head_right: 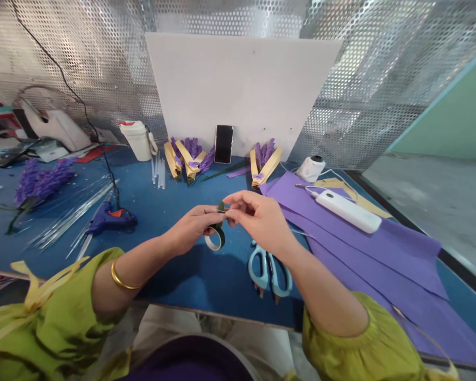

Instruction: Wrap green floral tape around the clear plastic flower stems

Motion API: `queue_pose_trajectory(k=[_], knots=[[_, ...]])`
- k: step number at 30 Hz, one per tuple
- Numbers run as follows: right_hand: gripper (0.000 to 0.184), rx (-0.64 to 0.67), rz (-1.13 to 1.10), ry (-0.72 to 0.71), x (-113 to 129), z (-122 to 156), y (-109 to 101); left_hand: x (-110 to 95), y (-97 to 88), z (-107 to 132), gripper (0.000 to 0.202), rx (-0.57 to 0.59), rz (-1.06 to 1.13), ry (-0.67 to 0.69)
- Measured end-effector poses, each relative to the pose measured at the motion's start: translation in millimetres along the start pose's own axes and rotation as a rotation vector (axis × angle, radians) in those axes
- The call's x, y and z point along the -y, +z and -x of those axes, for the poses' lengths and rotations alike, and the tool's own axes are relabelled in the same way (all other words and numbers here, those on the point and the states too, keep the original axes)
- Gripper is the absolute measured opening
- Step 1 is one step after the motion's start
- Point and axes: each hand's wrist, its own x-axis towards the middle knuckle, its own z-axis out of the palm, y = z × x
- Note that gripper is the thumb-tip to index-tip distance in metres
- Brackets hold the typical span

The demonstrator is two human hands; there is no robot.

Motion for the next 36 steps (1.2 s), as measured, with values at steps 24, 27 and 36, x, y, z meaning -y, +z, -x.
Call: queue_pose_trajectory(k=[24,27,36], knots=[[0.012,-0.09,-0.042,0.069,-9,-2,7,2,-0.4,0,0.022,-0.334,0.011,0.131],[0.011,-0.12,-0.068,0.098,-12,-2,11,4,-0.3,0,0.02,-0.367,0.029,0.153],[0.019,-0.173,-0.063,0.036,-19,-2,17,2,1.5,0,0.019,-0.381,0.182,0.094]])
